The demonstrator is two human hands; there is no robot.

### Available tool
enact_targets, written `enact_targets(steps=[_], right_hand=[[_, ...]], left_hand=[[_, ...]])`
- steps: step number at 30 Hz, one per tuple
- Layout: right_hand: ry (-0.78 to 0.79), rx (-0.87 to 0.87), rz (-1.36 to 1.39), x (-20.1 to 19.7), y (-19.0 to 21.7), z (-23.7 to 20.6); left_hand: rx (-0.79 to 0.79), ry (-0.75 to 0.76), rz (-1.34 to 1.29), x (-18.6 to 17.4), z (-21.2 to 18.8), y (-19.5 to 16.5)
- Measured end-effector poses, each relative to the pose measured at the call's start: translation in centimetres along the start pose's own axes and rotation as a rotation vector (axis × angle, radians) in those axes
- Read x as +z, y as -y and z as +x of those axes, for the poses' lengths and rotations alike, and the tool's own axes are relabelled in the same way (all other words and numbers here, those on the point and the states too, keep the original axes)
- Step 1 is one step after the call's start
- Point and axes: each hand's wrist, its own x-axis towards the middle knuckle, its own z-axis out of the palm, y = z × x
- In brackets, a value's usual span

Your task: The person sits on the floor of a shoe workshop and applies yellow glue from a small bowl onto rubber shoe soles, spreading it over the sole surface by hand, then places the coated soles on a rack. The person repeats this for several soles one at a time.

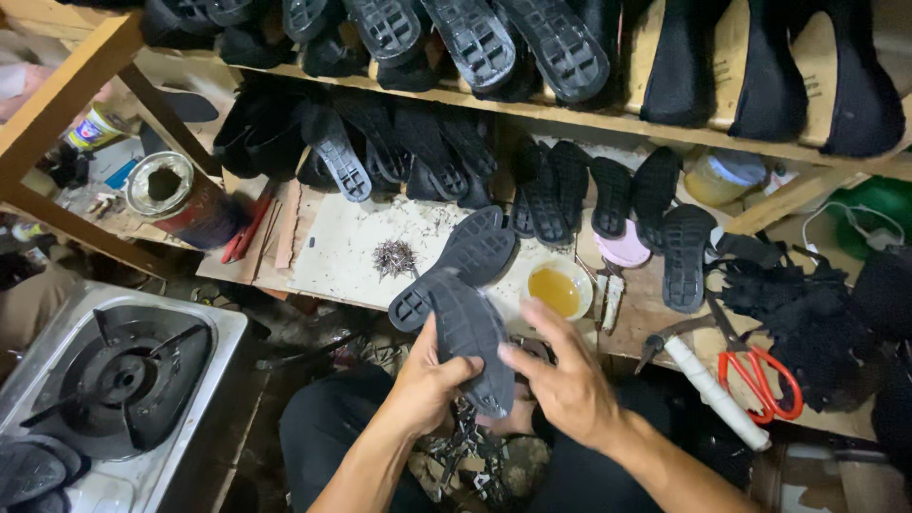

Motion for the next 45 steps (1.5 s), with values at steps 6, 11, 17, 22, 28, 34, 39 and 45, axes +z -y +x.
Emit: enact_targets(steps=[6,11,17,22,28,34,39,45], right_hand=[[0.041,-0.18,-0.079,-0.2,2.1,-2.1],[-0.114,0.132,0.31,0.6,3.0,-1.8],[-0.066,0.784,1.134,-0.2,0.5,-0.3],[0.054,0.779,1.037,-1.8,-0.8,-0.1],[0.118,0.389,0.151,-1.0,-3.0,2.3],[0.444,0.324,-0.353,-1.9,-8.6,3.1],[0.239,0.417,-0.159,-1.7,-8.6,0.9],[0.05,0.426,0.315,-1.5,-5.9,-1.4]], left_hand=[[0.107,-0.068,-0.055,0.1,0.2,-0.9],[0.235,-0.098,0.081,1.3,-0.6,0.6],[0.188,0.234,0.305,-4.1,-4.1,2.9],[-0.03,0.472,-0.601,-7.7,-3.7,3.9],[-0.141,0.423,-0.836,-3.9,-4.7,7.1],[-0.018,0.358,-0.833,-3.6,-5.0,6.9],[0.037,0.198,-0.634,-3.9,-4.7,5.4],[0.061,0.347,-0.637,-1.5,-4.5,4.5]])
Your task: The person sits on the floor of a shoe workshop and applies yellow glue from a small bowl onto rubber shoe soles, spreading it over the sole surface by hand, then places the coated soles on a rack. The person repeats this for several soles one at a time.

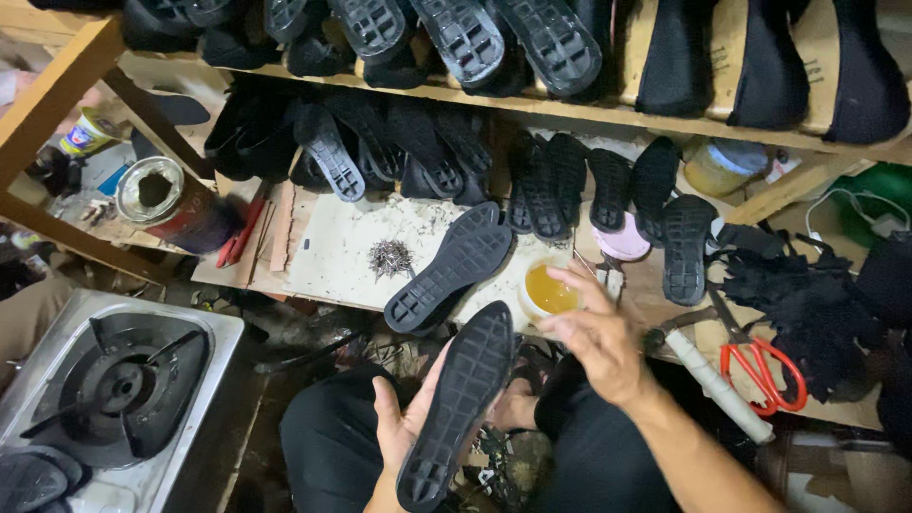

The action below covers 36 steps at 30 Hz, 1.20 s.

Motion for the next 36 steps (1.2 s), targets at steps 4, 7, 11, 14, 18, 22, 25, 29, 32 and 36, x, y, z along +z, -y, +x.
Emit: enact_targets(steps=[4,7,11,14,18,22,25,29,32,36], right_hand=[[-0.082,-0.167,-0.019,3.0,2.0,-1.3],[-0.09,-0.299,-0.182,5.9,5.0,-3.6],[0.014,-0.499,-0.192,6.3,6.5,-4.2],[-0.083,-0.227,-0.013,5.8,5.6,-1.8],[-0.039,-0.341,-0.292,6.3,6.1,-1.7],[0.069,-0.675,-0.308,7.0,7.6,-3.6],[-0.091,-0.373,-0.252,7.2,7.6,-3.0],[-0.005,-0.479,-0.296,8.0,8.3,-2.8],[-0.022,-0.532,-0.264,8.5,8.8,-3.3],[-0.052,-0.505,-0.215,8.9,7.5,-4.0]], left_hand=[[-0.045,0.058,-0.113,1.1,0.7,0.7],[-0.082,0.061,-0.169,1.2,1.2,0.5],[-0.079,0.047,-0.123,1.3,1.6,-0.1],[-0.082,0.04,-0.09,1.8,1.7,0.0],[-0.043,-0.002,-0.066,2.3,2.7,0.0],[0.025,0.029,-0.095,2.1,3.8,-0.9],[0.079,-0.024,-0.071,1.9,4.3,-1.2],[0.151,-0.049,-0.019,1.6,5.4,-1.7],[0.223,-0.133,-0.016,1.4,6.0,-2.3],[0.366,-0.162,0.127,1.8,6.5,-3.1]])
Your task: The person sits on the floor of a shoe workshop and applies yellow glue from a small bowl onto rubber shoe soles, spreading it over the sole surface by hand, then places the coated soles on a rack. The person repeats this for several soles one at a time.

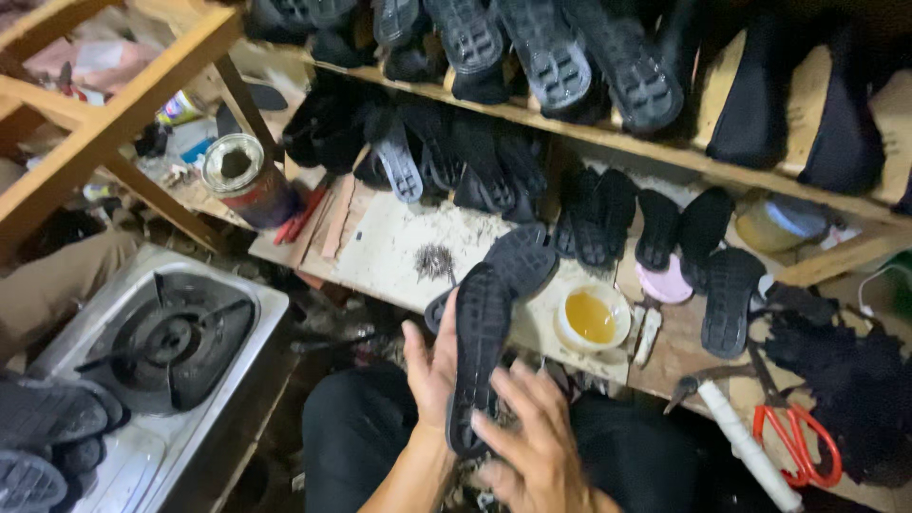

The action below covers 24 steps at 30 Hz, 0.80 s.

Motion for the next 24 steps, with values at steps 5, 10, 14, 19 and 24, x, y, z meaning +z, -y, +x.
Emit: enact_targets(steps=[5,10,14,19,24], right_hand=[[0.126,0.417,0.46,2.4,-1.3,-2.5],[-0.052,0.349,0.429,4.6,-3.6,-0.7],[-0.009,0.45,0.36,2.6,-4.6,2.0],[-0.124,0.276,-0.075,-3.2,-1.2,8.6],[-0.154,-0.142,-0.124,-8.4,-0.2,18.6]], left_hand=[[0.21,-0.053,0.126,1.2,0.4,-0.9],[0.39,-0.086,0.195,2.6,0.2,-1.4],[0.513,-0.044,0.216,4.0,0.3,-3.5],[0.531,0.071,0.276,6.4,1.4,-8.5],[0.456,0.326,0.315,10.4,5.8,-14.8]])
